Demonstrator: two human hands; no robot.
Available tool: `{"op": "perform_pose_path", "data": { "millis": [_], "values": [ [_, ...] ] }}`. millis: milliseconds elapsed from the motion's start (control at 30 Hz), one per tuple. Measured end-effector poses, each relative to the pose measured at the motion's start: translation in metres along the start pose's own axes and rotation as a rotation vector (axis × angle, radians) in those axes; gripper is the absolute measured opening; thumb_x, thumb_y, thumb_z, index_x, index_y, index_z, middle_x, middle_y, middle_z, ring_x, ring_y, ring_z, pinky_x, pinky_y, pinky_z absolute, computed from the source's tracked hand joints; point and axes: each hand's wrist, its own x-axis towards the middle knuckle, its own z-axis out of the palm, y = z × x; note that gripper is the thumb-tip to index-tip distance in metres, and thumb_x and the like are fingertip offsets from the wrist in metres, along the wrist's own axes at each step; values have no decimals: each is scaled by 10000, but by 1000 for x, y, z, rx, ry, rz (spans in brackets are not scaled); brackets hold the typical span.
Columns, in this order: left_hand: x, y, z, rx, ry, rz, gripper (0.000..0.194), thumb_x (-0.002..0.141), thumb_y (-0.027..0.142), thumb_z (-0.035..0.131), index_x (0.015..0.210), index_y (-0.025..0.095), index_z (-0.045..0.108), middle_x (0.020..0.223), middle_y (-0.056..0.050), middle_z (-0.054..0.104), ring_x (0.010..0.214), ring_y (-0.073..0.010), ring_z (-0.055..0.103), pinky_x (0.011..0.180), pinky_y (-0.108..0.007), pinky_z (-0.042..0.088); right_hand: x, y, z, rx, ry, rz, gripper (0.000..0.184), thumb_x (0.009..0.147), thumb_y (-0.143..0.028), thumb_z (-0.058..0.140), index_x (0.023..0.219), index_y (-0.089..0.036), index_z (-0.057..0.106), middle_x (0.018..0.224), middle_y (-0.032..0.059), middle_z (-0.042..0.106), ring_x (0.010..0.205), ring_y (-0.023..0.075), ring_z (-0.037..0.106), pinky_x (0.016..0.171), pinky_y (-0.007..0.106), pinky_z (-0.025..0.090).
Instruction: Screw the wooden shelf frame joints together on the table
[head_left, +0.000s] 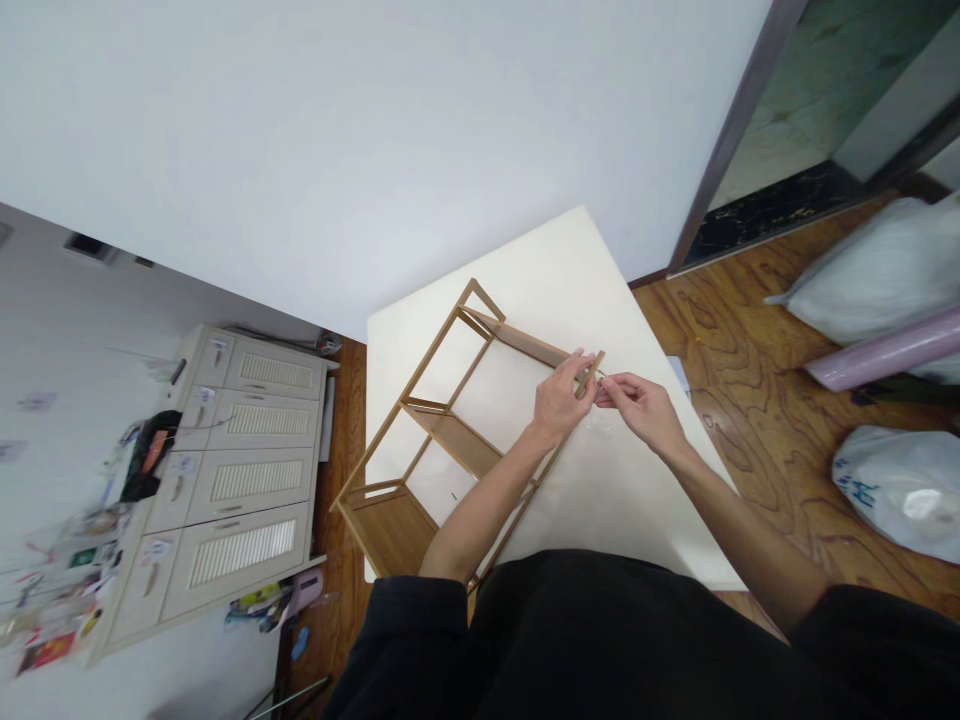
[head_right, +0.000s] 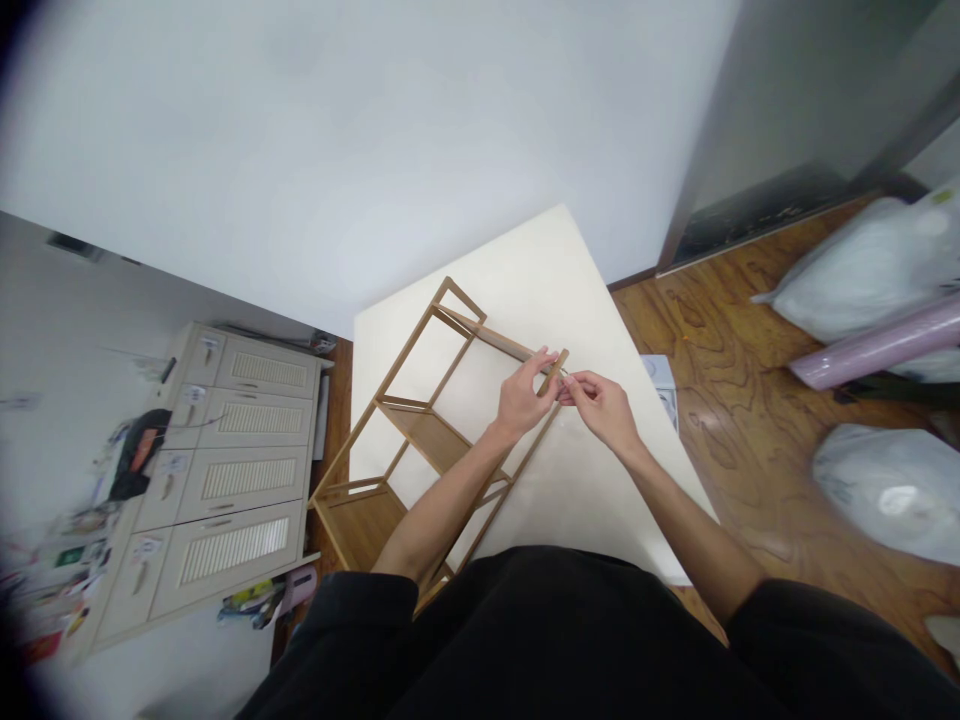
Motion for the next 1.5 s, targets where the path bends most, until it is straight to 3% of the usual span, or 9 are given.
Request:
{"op": "perform_pose_path", "data": {
  "millis": [200,300,700,900,1033,1100,1233,1367,1500],
  "values": [
    [0,-1,2,-45,9,-15,337,943,167,552,1274,230,561,1311,-61,690,1342,-189,585,1112,-380,546,0,5,-3,-162,54,-53,539,804,-681,690,985,-176,731,779,74,767,684,227,752,718,367,647],
    [0,-1,1,-38,0,-25,338,948,174,545,1281,235,559,1326,-60,682,1340,-189,586,1110,-384,548,-2,4,-3,-260,91,-85,486,861,-648,639,956,-182,741,784,73,767,695,221,754,712,344,638],
    [-1,-1,1,-39,30,-17,316,937,177,558,1251,210,566,1330,-61,682,1317,-148,602,1117,-319,537,-2,-6,3,-274,122,-70,461,864,-625,653,902,-175,747,791,73,765,688,205,748,729,325,638],
    [-1,-2,2,-39,25,-8,327,947,184,550,1272,215,561,1304,-68,694,1328,-161,594,1112,-348,544,9,-6,-6,11,-13,128,456,745,-593,809,828,-148,755,745,77,762,614,161,717,711,317,658],
    [0,-2,3,-53,25,-4,254,984,201,513,1223,226,596,1268,-63,713,1331,-171,593,1105,-370,549,16,-12,-9,154,-30,300,235,803,-352,836,800,-135,748,752,81,765,626,126,716,704,241,653],
    [0,-1,3,-54,27,-3,234,987,190,506,1193,229,611,1253,-61,722,1336,-173,589,1104,-378,549,20,-17,-10,258,-44,455,101,855,-206,782,798,-135,737,749,68,763,612,101,710,670,176,637],
    [-1,1,0,-58,19,7,230,957,156,527,1159,227,610,1267,-68,716,1363,-174,564,1111,-375,540,29,-25,-10,456,-95,707,151,916,-59,641,819,-151,712,714,20,748,527,53,669,567,74,582],
    [-1,2,-2,-80,-16,16,313,910,133,555,1212,216,564,1328,-79,682,1392,-175,534,1124,-367,526,28,-25,-8,389,-49,627,75,893,-120,709,820,-137,710,737,48,760,563,73,690,602,102,600],
    [-2,-1,-6,-71,-68,18,380,892,106,538,1255,217,538,1378,-79,651,1423,-181,498,1197,-432,442,20,-23,-7,135,-79,363,193,863,-279,781,768,-128,710,723,74,752,581,93,692,604,150,600]
  ]
}}
